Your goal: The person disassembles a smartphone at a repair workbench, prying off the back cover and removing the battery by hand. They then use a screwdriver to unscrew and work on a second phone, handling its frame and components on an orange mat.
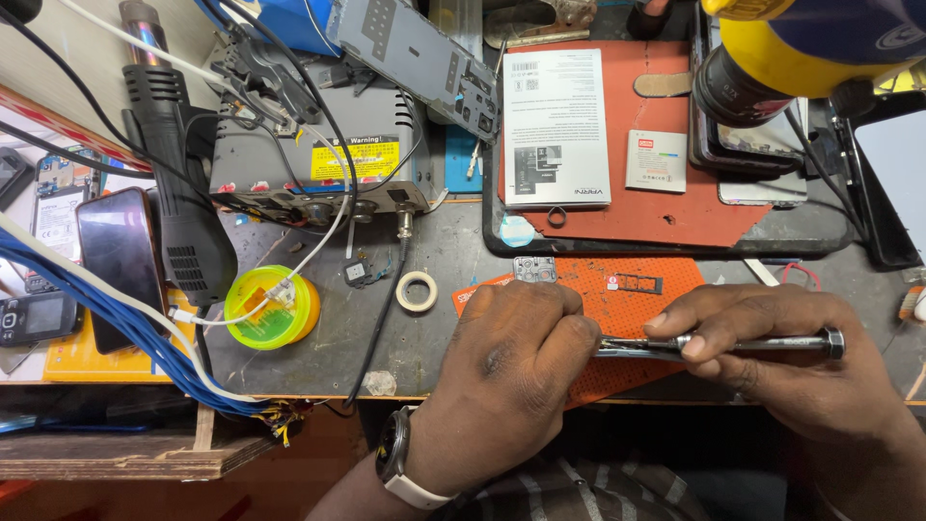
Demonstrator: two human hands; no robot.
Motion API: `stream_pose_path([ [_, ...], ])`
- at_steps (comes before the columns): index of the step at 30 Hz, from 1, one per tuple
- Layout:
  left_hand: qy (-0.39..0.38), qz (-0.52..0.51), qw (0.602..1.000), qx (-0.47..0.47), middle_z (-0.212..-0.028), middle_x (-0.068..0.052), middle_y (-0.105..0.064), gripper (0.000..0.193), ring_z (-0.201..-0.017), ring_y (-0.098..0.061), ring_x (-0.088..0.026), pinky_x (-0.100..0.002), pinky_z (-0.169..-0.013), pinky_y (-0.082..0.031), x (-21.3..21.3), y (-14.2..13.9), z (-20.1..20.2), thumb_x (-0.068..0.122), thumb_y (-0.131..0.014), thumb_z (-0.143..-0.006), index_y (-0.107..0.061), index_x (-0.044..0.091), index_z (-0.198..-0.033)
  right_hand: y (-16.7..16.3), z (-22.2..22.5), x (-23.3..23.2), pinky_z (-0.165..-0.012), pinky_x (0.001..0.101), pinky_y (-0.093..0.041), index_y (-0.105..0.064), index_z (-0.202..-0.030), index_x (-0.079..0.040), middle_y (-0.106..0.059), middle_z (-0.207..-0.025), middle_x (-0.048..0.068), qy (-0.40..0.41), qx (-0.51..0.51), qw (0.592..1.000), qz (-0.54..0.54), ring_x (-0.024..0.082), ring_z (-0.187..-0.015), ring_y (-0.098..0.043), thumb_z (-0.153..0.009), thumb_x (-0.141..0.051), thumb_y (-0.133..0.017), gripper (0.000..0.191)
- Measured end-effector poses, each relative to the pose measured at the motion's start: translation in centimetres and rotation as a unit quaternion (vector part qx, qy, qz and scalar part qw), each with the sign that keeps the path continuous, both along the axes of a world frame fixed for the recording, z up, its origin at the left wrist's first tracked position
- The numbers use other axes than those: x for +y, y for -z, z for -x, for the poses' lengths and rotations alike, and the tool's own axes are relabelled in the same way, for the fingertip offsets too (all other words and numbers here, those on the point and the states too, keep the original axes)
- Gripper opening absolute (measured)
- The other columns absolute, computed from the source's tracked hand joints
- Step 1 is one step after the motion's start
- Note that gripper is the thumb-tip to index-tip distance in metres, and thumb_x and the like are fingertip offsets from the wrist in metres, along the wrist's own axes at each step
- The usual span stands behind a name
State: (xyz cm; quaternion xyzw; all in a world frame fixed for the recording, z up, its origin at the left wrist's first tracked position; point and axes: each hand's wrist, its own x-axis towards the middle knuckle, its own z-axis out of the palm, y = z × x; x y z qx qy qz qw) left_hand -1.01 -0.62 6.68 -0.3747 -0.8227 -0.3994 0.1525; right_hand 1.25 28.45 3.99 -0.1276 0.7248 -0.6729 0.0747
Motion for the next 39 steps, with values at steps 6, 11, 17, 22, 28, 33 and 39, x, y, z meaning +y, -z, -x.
stream_pose_path([
  [6, -0.001, 0.000, 1.000, 0.000, -0.111, -0.011, -0.065, 0.022, -0.102, -0.063, -0.026, -0.043, -0.086, -0.045, -0.1, 0.1, 0.0, -0.005, -0.066, -0.083, -0.063, 0.004, -0.103, 0.9, 0.2, 0.9, -0.068, 0.0277, -0.058, -0.081, -0.099, -0.004, -0.078, -0.116, 0.024, -0.027, -0.004, 0.999, 0.016, 0.021, -0.089, -0.075, -0.086, 0.005, -0.075, 0.017],
  [11, -0.001, -0.003, 1.000, 0.003, -0.110, -0.011, -0.066, 0.021, -0.102, -0.063, -0.025, -0.042, -0.085, -0.045, -0.1, 0.2, 0.0, -0.005, -0.066, -0.085, -0.063, 0.004, -0.104, 0.9, 0.2, 0.8, -0.068, 0.0284, -0.058, -0.081, -0.098, -0.004, -0.080, -0.115, 0.024, -0.042, -0.002, 0.998, 0.043, 0.022, -0.090, -0.076, -0.085, 0.003, -0.076, 0.016],
  [17, -0.002, -0.001, 1.000, 0.001, -0.109, -0.010, -0.065, 0.022, -0.102, -0.063, -0.026, -0.043, -0.085, -0.045, -0.1, 0.2, 0.0, -0.005, -0.066, -0.084, -0.063, 0.004, -0.103, 0.0, 0.3, 0.1, -0.086, 0.0364, -0.062, -0.080, -0.096, -0.008, -0.079, -0.112, 0.019, -0.059, 0.046, 0.997, 0.027, 0.029, -0.108, -0.076, -0.083, 0.000, -0.077, 0.015],
  [22, -0.002, 0.003, 1.000, -0.003, -0.110, -0.010, -0.065, 0.022, -0.100, -0.062, -0.026, -0.042, -0.084, -0.044, -0.2, 0.2, 0.0, -0.005, -0.066, -0.083, -0.063, 0.004, -0.104, -0.1, 0.6, -0.1, -0.088, 0.0410, -0.064, -0.081, -0.093, -0.007, -0.081, -0.109, 0.020, -0.050, 0.048, 0.998, -0.002, 0.032, -0.107, -0.079, -0.079, 0.000, -0.077, 0.016],
  [28, -0.005, 0.005, 1.000, -0.005, -0.109, -0.009, -0.065, 0.022, -0.100, -0.062, -0.027, -0.043, -0.085, -0.044, -0.2, 0.2, 0.0, -0.005, -0.066, -0.083, -0.063, 0.004, -0.103, -0.1, 0.5, -0.1, -0.091, 0.0435, -0.063, -0.081, -0.093, -0.007, -0.082, -0.109, 0.020, -0.044, 0.037, 0.998, -0.001, 0.033, -0.109, -0.078, -0.079, 0.000, -0.077, 0.016],
  [33, -0.003, 0.003, 1.000, -0.013, -0.110, -0.010, -0.065, 0.021, -0.101, -0.062, -0.027, -0.042, -0.086, -0.045, -0.2, 0.1, 0.1, -0.005, -0.065, -0.084, -0.062, 0.004, -0.102, -0.1, 0.6, -0.3, -0.096, 0.0442, -0.062, -0.080, -0.094, -0.008, -0.081, -0.110, 0.018, -0.056, 0.060, 0.997, -0.008, 0.032, -0.110, -0.078, -0.078, -0.001, -0.078, 0.018],
  [39, -0.002, -0.006, 1.000, -0.014, -0.109, -0.009, -0.064, 0.020, -0.100, -0.062, -0.026, -0.042, -0.086, -0.046, -0.2, -0.4, 0.3, -0.005, -0.067, -0.085, -0.062, 0.005, -0.101, -0.6, 0.6, -0.2, -0.094, 0.0442, -0.062, -0.081, -0.092, -0.007, -0.082, -0.109, 0.019, -0.039, 0.041, 0.998, -0.020, 0.032, -0.109, -0.078, -0.077, 0.001, -0.078, 0.018],
])
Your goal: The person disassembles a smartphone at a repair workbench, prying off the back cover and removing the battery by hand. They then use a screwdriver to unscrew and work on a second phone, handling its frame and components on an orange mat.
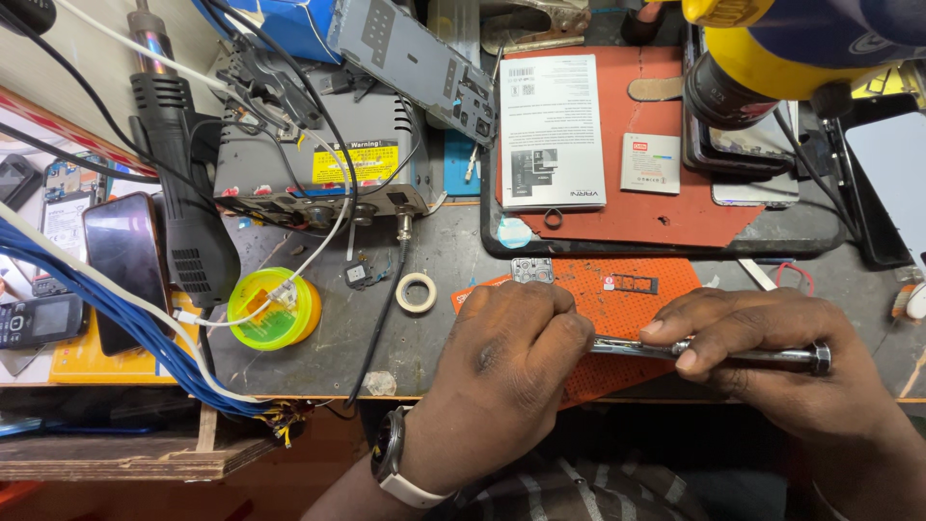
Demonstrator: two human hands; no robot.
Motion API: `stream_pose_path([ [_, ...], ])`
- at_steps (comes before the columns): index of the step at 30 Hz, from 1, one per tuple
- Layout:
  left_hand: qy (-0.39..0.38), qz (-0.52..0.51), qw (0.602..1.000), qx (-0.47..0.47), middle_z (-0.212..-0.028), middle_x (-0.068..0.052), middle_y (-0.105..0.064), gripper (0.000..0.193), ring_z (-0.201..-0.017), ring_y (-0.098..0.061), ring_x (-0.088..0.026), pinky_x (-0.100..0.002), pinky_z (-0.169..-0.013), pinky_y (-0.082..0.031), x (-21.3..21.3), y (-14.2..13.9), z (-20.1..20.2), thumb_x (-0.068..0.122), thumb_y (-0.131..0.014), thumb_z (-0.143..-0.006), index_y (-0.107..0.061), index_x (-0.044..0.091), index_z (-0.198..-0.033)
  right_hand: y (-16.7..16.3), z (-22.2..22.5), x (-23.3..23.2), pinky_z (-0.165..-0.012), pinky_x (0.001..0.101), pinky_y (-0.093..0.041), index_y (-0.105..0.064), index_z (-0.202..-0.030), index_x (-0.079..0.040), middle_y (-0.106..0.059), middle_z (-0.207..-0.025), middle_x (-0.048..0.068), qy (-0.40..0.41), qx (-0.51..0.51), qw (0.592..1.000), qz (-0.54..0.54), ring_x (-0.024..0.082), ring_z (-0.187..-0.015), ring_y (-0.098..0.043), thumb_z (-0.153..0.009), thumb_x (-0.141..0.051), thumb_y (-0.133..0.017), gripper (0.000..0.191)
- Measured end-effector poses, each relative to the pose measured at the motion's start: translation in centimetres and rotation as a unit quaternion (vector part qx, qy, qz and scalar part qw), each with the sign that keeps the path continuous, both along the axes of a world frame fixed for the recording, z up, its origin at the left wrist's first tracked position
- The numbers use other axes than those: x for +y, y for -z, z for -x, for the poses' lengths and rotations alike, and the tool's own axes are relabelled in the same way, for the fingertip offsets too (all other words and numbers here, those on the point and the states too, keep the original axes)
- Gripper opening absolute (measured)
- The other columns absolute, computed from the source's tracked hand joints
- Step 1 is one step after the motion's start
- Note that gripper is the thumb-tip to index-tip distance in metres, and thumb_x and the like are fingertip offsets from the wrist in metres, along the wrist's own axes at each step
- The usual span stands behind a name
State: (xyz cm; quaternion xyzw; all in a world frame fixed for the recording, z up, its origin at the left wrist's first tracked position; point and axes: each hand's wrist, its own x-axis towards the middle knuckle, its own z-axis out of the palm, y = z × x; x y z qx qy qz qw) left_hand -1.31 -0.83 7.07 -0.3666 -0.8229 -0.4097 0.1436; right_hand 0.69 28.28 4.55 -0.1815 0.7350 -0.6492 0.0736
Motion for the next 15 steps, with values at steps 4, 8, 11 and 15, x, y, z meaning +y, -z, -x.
stream_pose_path([
  [4, -0.002, -0.009, 1.000, -0.006, -0.107, -0.009, -0.064, 0.017, -0.098, -0.062, -0.027, -0.041, -0.087, -0.047, 0.0, -0.2, 0.1, 0.000, -0.072, -0.088, -0.062, 0.005, -0.101, 0.4, 0.2, 0.4, -0.089, 0.0411, -0.063, -0.081, -0.092, -0.007, -0.082, -0.110, 0.019, 0.001, -0.005, 1.000, -0.006, 0.031, -0.108, -0.078, -0.077, 0.001, -0.077, 0.018],
  [8, 0.005, -0.021, 0.999, -0.036, -0.107, -0.010, -0.064, 0.021, -0.097, -0.062, -0.029, -0.041, -0.088, -0.049, -0.2, -0.3, 0.3, 0.003, -0.075, -0.086, -0.063, 0.005, -0.102, 0.9, 0.2, 1.0, -0.080, 0.0359, -0.062, -0.081, -0.093, -0.006, -0.082, -0.110, 0.019, 0.003, -0.015, 1.000, -0.005, 0.029, -0.106, -0.077, -0.078, 0.001, -0.077, 0.017],
  [11, 0.015, -0.032, 0.998, -0.052, -0.106, -0.008, -0.065, 0.020, -0.097, -0.064, -0.027, -0.040, -0.088, -0.050, -0.3, -0.4, 0.4, 0.006, -0.078, -0.088, -0.064, 0.006, -0.102, 1.1, 0.6, 1.3, -0.069, 0.0355, -0.063, -0.084, -0.096, -0.002, -0.078, -0.115, 0.022, -0.008, -0.038, 0.999, -0.022, 0.029, -0.092, -0.080, -0.081, 0.005, -0.079, 0.018],
  [15, 0.011, -0.032, 0.999, -0.043, -0.103, -0.006, -0.067, 0.018, -0.097, -0.065, -0.025, -0.040, -0.088, -0.050, -0.3, -0.5, 0.5, 0.008, -0.079, -0.089, -0.065, 0.006, -0.101, 0.5, 0.6, 1.4, -0.079, 0.0355, -0.062, -0.082, -0.094, -0.003, -0.081, -0.110, 0.019, -0.009, -0.029, 0.999, -0.018, 0.029, -0.106, -0.077, -0.080, 0.003, -0.077, 0.016],
])
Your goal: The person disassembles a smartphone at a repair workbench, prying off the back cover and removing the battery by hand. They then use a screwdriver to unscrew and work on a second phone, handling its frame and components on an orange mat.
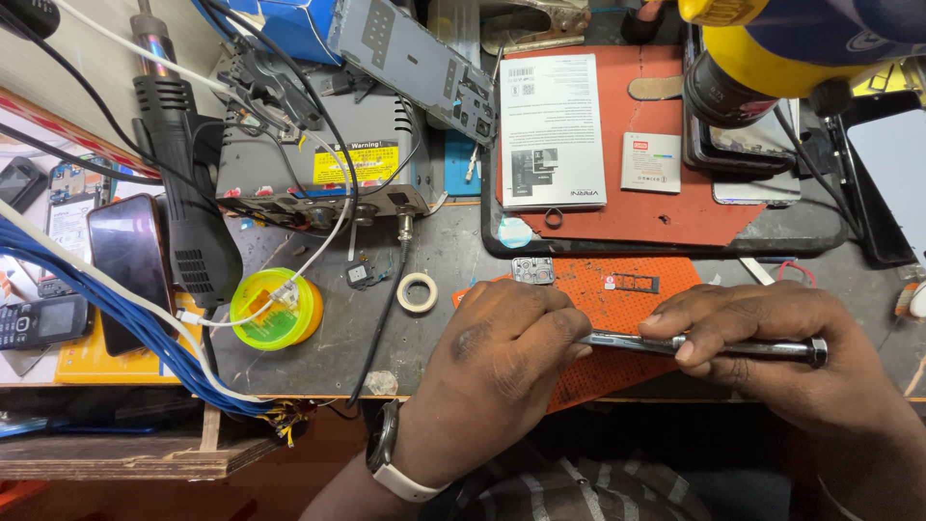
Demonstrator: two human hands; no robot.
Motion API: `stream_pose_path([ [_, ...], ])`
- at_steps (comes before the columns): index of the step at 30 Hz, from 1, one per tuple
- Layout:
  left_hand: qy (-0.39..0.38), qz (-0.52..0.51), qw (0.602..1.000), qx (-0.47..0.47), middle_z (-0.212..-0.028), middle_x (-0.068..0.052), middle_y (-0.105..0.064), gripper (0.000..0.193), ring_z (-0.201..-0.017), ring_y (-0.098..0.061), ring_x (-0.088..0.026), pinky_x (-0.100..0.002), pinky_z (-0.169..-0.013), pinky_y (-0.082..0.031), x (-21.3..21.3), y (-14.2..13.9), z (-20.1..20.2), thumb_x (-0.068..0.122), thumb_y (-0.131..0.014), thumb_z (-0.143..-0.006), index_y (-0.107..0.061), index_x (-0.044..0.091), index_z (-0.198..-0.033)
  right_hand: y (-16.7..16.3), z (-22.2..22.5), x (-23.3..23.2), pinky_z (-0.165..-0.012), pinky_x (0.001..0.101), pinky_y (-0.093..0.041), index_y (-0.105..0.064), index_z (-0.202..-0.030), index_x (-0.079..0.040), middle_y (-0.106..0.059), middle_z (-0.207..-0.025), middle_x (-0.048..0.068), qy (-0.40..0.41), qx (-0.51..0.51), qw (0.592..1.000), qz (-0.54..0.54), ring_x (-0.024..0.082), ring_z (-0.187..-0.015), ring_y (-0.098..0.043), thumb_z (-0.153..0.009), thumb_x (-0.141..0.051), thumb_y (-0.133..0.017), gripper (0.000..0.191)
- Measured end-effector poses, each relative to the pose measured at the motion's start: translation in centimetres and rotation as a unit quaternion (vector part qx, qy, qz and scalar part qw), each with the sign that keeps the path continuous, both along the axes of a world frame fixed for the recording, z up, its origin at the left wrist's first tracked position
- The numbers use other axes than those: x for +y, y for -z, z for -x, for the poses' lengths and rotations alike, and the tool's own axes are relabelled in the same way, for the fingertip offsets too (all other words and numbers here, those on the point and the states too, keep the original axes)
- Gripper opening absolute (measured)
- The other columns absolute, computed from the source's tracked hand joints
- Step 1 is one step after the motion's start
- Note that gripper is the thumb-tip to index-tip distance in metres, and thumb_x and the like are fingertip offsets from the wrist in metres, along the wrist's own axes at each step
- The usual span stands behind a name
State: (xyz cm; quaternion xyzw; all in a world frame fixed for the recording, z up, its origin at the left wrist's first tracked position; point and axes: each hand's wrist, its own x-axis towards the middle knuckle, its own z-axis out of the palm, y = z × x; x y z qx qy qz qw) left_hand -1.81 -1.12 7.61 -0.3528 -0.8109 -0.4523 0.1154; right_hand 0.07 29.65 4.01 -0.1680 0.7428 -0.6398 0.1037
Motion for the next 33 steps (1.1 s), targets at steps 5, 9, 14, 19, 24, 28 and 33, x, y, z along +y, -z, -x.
stream_pose_path([
  [5, -0.021, -0.008, 1.000, -0.016, -0.097, -0.003, -0.069, 0.016, -0.092, -0.066, -0.024, -0.039, -0.084, -0.049, 0.4, 0.0, 0.0, 0.009, -0.080, -0.088, -0.067, 0.009, -0.098, -0.6, 0.1, -0.3, -0.088, 0.0364, -0.059, -0.080, -0.095, -0.001, -0.080, -0.110, 0.018, -0.015, 0.029, 0.999, 0.011, 0.028, -0.110, -0.074, -0.081, 0.002, -0.076, 0.014],
  [9, -0.033, -0.030, 0.998, -0.048, -0.094, -0.004, -0.068, 0.020, -0.089, -0.065, -0.024, -0.039, -0.081, -0.050, 0.4, 0.0, -0.3, 0.009, -0.081, -0.085, -0.071, 0.009, -0.102, -0.7, 0.1, -0.4, -0.076, 0.0356, -0.060, -0.082, -0.093, 0.002, -0.077, -0.112, 0.021, -0.012, -0.015, 1.000, 0.009, 0.030, -0.105, -0.077, -0.081, 0.006, -0.077, 0.014],
  [14, -0.037, -0.043, 0.995, -0.079, -0.094, -0.003, -0.069, 0.015, -0.088, -0.067, -0.023, -0.038, -0.079, -0.053, 0.5, 0.0, -0.5, 0.011, -0.081, -0.085, -0.073, 0.011, -0.099, -0.7, 0.2, -0.3, -0.078, 0.0353, -0.062, -0.082, -0.094, 0.000, -0.077, -0.112, 0.020, -0.024, 0.008, 1.000, -0.002, 0.029, -0.103, -0.079, -0.080, 0.005, -0.077, 0.015],
  [19, -0.039, -0.047, 0.993, -0.096, -0.094, -0.004, -0.070, 0.016, -0.088, -0.068, -0.024, -0.037, -0.078, -0.053, 0.5, -0.1, -0.7, 0.013, -0.082, -0.085, -0.074, 0.010, -0.098, -0.9, 0.1, -0.5, -0.085, 0.0372, -0.062, -0.081, -0.092, -0.001, -0.080, -0.110, 0.019, -0.027, 0.014, 0.999, -0.010, 0.029, -0.108, -0.077, -0.079, 0.004, -0.077, 0.015],
  [24, -0.038, -0.043, 0.992, -0.113, -0.089, -0.003, -0.070, 0.011, -0.085, -0.068, -0.023, -0.038, -0.080, -0.053, 0.5, -0.6, -1.0, 0.013, -0.081, -0.085, -0.073, 0.009, -0.092, -1.0, -0.1, -0.5, -0.089, 0.0377, -0.061, -0.081, -0.094, -0.002, -0.081, -0.113, 0.019, -0.047, 0.032, 0.998, -0.002, 0.029, -0.111, -0.077, -0.082, 0.003, -0.076, 0.014],
  [28, -0.041, -0.043, 0.984, -0.167, -0.082, -0.002, -0.068, 0.009, -0.081, -0.068, -0.020, -0.036, -0.079, -0.053, 0.7, -1.0, -1.3, 0.015, -0.078, -0.083, -0.072, 0.009, -0.086, -1.1, -0.5, -0.5, -0.086, 0.0377, -0.064, -0.082, -0.094, -0.003, -0.082, -0.114, 0.019, -0.050, 0.016, 0.999, 0.001, 0.030, -0.110, -0.078, -0.082, 0.003, -0.076, 0.014],
  [33, -0.056, -0.042, 0.983, -0.168, -0.080, -0.003, -0.065, 0.012, -0.081, -0.067, -0.021, -0.036, -0.078, -0.053, 0.8, -0.7, -1.4, 0.018, -0.077, -0.078, -0.070, 0.008, -0.080, -0.5, -0.4, -0.8, -0.085, 0.0390, -0.063, -0.081, -0.094, -0.004, -0.081, -0.113, 0.018, -0.048, 0.010, 0.999, 0.005, 0.028, -0.108, -0.079, -0.082, 0.000, -0.076, 0.014],
])
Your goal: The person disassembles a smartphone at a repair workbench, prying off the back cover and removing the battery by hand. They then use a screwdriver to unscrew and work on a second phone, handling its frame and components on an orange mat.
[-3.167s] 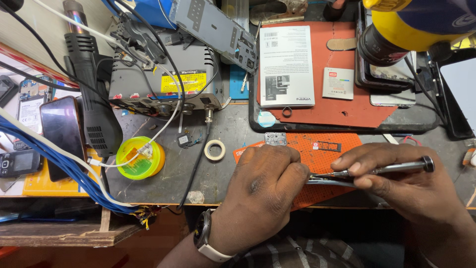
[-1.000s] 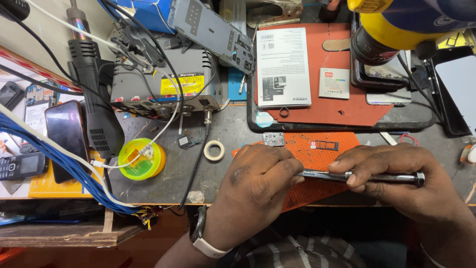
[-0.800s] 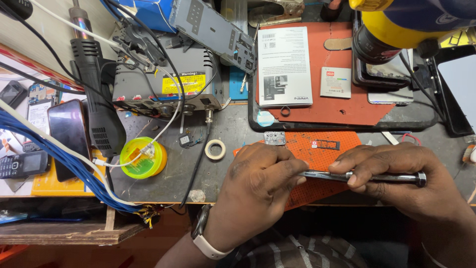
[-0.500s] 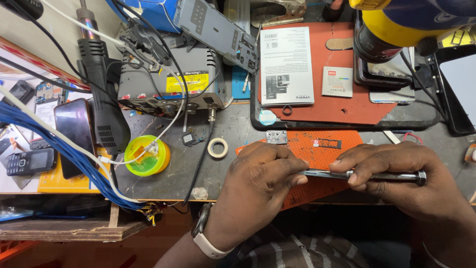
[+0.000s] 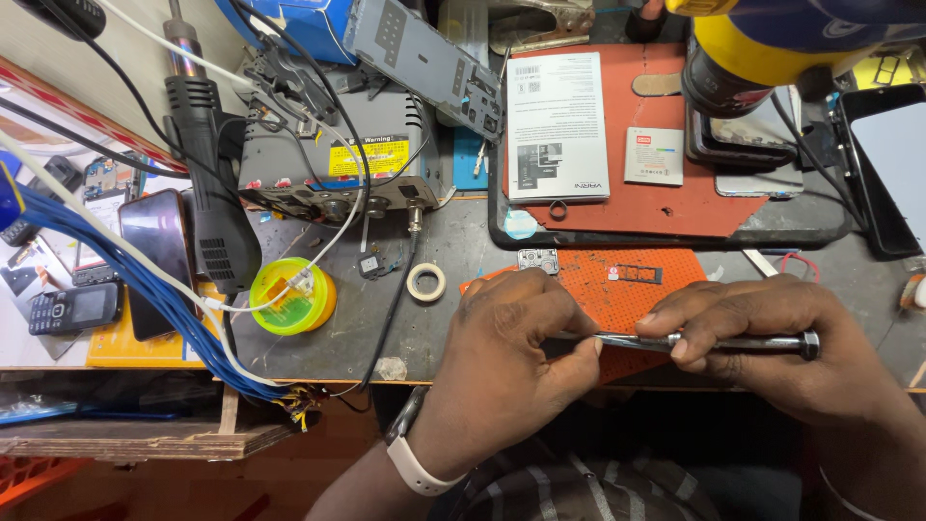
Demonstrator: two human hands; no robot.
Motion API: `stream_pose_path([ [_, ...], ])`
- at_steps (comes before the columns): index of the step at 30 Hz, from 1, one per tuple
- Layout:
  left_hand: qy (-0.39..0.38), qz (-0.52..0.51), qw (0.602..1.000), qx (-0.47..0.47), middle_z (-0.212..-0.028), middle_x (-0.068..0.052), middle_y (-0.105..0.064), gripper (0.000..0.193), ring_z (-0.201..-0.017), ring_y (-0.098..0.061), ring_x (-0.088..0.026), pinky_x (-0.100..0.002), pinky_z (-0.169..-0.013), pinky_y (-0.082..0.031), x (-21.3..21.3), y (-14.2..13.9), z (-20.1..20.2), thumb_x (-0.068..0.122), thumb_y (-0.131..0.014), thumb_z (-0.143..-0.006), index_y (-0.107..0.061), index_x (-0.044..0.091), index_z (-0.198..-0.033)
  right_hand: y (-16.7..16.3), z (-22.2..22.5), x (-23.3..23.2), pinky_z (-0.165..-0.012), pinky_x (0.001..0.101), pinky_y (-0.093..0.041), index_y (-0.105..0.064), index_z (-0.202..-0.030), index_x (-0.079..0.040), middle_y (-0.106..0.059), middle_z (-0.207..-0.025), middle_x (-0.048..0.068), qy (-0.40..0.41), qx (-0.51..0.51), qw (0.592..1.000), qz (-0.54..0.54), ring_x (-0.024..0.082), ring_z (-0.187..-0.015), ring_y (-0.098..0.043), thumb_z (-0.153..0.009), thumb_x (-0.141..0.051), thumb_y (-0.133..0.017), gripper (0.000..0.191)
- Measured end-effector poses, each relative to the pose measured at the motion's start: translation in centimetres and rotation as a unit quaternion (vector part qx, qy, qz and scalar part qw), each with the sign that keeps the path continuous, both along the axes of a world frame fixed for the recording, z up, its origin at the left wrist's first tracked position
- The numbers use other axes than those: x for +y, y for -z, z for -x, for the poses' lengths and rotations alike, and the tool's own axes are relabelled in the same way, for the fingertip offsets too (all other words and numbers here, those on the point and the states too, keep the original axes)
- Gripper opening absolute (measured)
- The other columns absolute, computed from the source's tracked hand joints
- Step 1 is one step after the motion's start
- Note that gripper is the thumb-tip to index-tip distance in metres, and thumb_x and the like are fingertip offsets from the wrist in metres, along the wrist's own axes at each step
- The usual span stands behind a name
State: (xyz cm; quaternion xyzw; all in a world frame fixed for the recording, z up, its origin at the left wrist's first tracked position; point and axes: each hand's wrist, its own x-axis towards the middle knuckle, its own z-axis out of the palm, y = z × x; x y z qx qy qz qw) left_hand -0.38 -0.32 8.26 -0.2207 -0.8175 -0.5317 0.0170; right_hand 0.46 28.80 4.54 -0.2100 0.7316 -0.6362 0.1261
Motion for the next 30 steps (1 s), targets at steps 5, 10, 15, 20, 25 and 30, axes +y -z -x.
stream_pose_path([
  [5, 0.012, 0.017, 0.999, 0.044, -0.083, -0.004, -0.066, 0.013, -0.083, -0.066, -0.023, -0.038, -0.080, -0.052, 0.0, 0.3, 0.0, 0.018, -0.076, -0.080, -0.069, 0.008, -0.079, 0.8, 0.2, 0.1, -0.087, 0.0413, -0.066, -0.080, -0.093, -0.002, -0.082, -0.108, 0.021, 0.050, -0.032, 0.998, -0.011, 0.031, -0.104, -0.080, -0.077, 0.002, -0.077, 0.017],
  [10, 0.012, 0.021, 0.998, 0.050, -0.084, -0.004, -0.066, 0.013, -0.084, -0.066, -0.024, -0.038, -0.079, -0.052, 0.2, 0.2, -0.5, 0.019, -0.076, -0.080, -0.070, 0.008, -0.079, 1.9, 0.3, 0.0, -0.087, 0.0437, -0.065, -0.076, -0.102, 0.003, -0.077, -0.109, 0.027, 0.056, -0.137, 0.971, 0.187, 0.034, -0.101, -0.077, -0.087, 0.002, -0.073, 0.015],
  [15, 0.003, 0.025, 0.998, 0.063, -0.082, -0.004, -0.066, 0.012, -0.083, -0.066, -0.023, -0.039, -0.079, -0.051, 0.3, 0.0, -0.5, 0.019, -0.076, -0.079, -0.071, 0.008, -0.077, 2.6, -0.1, -0.2, -0.084, 0.0429, -0.063, -0.072, -0.107, 0.004, -0.076, -0.110, 0.028, 0.101, -0.158, 0.955, 0.229, 0.034, -0.102, -0.075, -0.094, 0.000, -0.069, 0.014],
  [20, 0.017, 0.007, 0.999, 0.034, -0.081, -0.003, -0.065, 0.012, -0.080, -0.068, -0.021, -0.036, -0.075, -0.054, 0.1, 0.0, -0.3, 0.017, -0.075, -0.080, -0.069, 0.008, -0.077, 1.9, -0.2, 0.8, -0.095, 0.0433, -0.062, -0.069, -0.112, 0.001, -0.074, -0.111, 0.025, 0.116, -0.045, 0.934, 0.334, 0.032, -0.106, -0.074, -0.106, -0.001, -0.067, 0.007],
  [25, 0.025, 0.006, 0.999, 0.032, -0.082, -0.005, -0.065, 0.013, -0.081, -0.067, -0.023, -0.037, -0.075, -0.053, -0.3, -0.1, -1.3, 0.016, -0.074, -0.080, -0.068, 0.005, -0.078, 0.3, 0.7, 3.5, -0.096, 0.0443, -0.062, -0.069, -0.116, -0.003, -0.074, -0.110, 0.019, 0.135, 0.017, 0.899, 0.417, 0.033, -0.109, -0.074, -0.107, -0.009, -0.063, 0.013],
  [30, 0.017, -0.009, 0.999, 0.037, -0.084, -0.005, -0.065, 0.013, -0.081, -0.067, -0.023, -0.037, -0.074, -0.053, -0.1, -0.3, -1.3, 0.016, -0.074, -0.080, -0.068, 0.005, -0.078, 0.7, -0.9, 3.0, -0.101, 0.0396, -0.059, -0.065, -0.114, 0.001, -0.073, -0.117, 0.021, 0.137, -0.041, 0.904, 0.404, 0.036, -0.121, -0.069, -0.114, -0.002, -0.059, 0.007],
])
